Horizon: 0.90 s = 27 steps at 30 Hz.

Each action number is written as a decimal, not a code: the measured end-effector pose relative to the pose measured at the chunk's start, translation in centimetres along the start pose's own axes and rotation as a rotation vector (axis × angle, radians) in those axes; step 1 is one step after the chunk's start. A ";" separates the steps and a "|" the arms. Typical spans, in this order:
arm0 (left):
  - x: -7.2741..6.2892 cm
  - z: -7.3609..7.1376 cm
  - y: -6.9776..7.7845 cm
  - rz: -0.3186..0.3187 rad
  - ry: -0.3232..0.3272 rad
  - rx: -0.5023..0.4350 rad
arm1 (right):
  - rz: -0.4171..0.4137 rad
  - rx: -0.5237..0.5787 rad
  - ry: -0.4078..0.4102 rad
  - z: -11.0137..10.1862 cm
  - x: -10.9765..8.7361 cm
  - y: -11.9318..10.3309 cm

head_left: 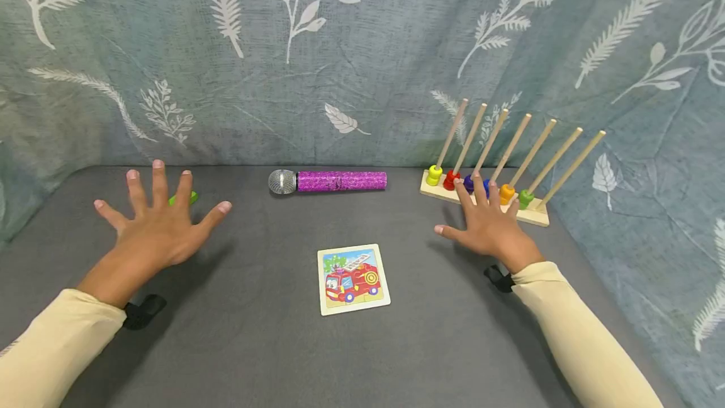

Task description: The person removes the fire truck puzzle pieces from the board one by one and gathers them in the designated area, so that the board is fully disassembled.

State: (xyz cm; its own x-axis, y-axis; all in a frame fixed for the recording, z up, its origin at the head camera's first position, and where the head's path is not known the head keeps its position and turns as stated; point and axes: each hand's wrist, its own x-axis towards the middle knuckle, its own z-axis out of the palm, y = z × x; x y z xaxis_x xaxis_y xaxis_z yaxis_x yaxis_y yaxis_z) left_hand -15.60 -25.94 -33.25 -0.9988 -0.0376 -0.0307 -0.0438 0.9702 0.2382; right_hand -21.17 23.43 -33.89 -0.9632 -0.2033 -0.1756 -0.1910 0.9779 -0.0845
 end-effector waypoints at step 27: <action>-2.7 1.7 3.1 0.502 -0.026 -0.189 | -0.257 0.211 0.032 0.9 -1.3 -4.6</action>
State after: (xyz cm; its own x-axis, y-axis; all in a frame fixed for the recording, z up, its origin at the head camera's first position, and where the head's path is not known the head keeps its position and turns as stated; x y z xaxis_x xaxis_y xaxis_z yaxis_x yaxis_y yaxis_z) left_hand -13.05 -22.47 -34.10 -0.8972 0.4282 0.1082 0.4335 0.8072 0.4007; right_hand -18.86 19.20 -34.17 -0.8948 -0.4371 -0.0914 -0.3882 0.8626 -0.3243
